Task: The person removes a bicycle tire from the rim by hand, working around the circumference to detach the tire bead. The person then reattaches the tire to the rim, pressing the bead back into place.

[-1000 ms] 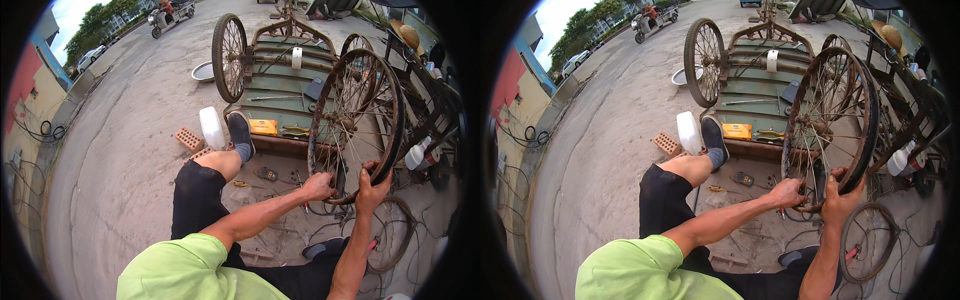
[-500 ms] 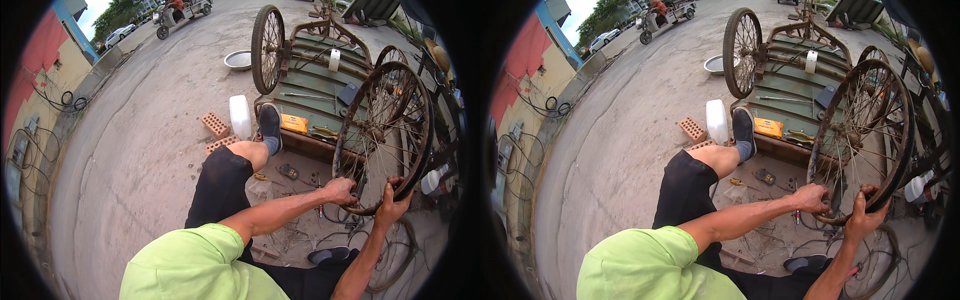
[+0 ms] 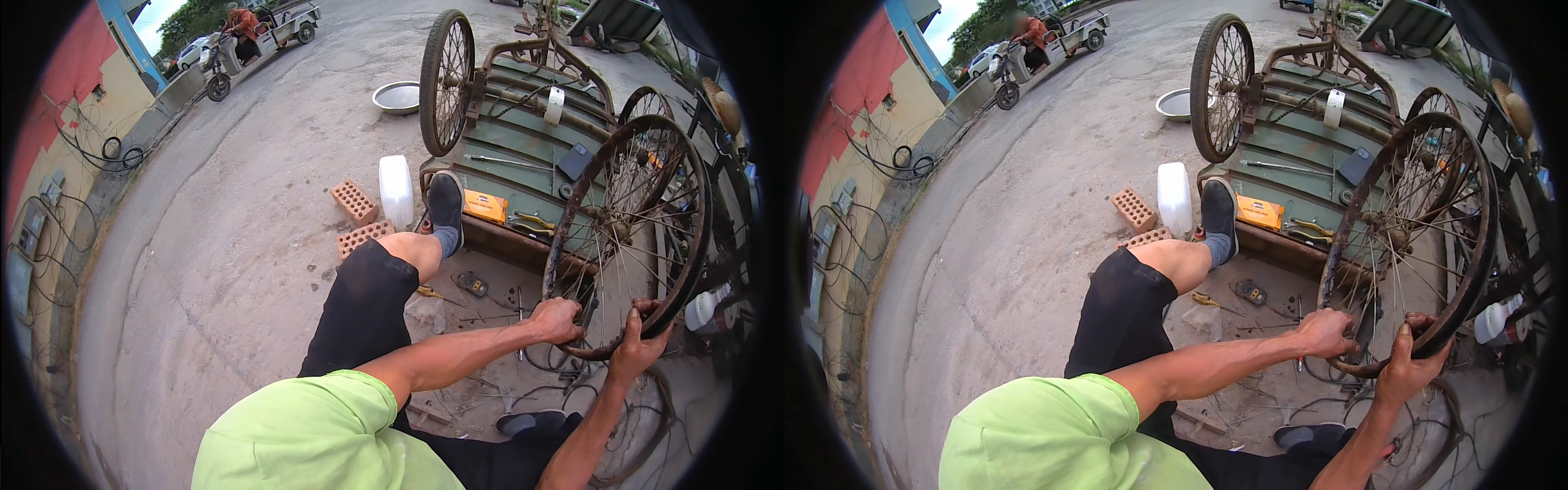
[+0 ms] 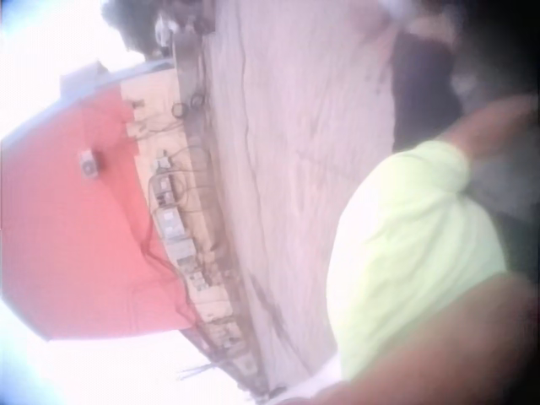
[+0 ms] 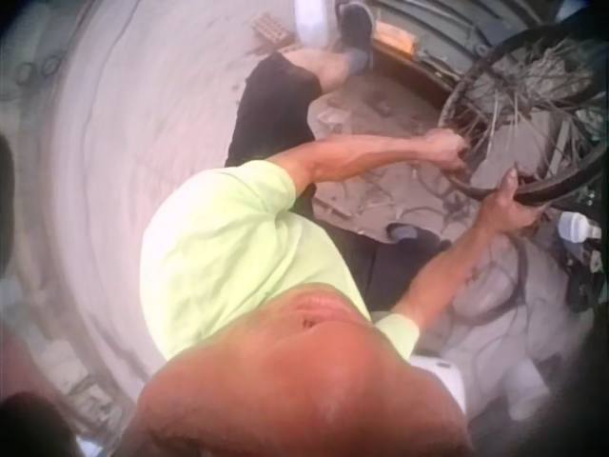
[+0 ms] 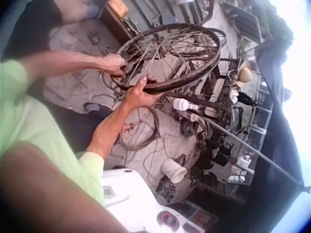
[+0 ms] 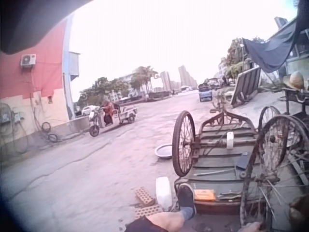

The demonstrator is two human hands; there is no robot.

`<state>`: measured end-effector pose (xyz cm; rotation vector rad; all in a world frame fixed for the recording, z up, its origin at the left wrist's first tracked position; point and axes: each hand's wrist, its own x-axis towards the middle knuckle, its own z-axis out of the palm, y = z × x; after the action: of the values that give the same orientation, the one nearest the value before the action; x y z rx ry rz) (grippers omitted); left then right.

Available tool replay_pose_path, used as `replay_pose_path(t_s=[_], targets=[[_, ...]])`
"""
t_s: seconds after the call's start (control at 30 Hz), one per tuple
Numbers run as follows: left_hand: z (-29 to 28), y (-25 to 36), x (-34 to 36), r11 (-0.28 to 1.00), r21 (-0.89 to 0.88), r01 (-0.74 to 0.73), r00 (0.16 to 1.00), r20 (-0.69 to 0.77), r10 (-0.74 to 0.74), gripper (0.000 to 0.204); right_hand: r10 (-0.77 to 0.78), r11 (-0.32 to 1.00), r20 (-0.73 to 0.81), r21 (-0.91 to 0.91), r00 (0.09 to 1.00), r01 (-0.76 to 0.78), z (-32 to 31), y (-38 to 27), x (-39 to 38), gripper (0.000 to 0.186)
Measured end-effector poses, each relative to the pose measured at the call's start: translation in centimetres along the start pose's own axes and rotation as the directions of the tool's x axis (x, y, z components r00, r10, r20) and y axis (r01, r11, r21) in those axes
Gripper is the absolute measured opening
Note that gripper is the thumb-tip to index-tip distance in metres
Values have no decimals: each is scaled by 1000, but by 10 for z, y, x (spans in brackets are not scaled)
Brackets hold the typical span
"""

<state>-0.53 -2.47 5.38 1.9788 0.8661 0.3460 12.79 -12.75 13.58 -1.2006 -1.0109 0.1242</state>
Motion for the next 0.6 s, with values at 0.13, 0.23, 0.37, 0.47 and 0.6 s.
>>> replay_pose_path(t_s=[0.13,0.23,0.37,0.47,0.6], targets=[[9,-7,8,999,-27,-22,1000,2,22,49,31,999,-10,39,999,-30,-3,6,1,39],[16,-25,17,980,-173,-101,992,61,113,45,33,999,-9,28,999,-32,-1,3,-1,38],[-4,-28,25,909,-412,56,912,392,122,44,31,999,-18,41,999,-30,1,1,-1,37],[-9,-44,30,770,-613,176,804,541,247,49,13,999,-9,39,1000,-13,0,0,2,37],[-4,-48,24,816,-555,162,865,477,153,51,16,1000,2,27,1000,-16,4,-7,0,38]])
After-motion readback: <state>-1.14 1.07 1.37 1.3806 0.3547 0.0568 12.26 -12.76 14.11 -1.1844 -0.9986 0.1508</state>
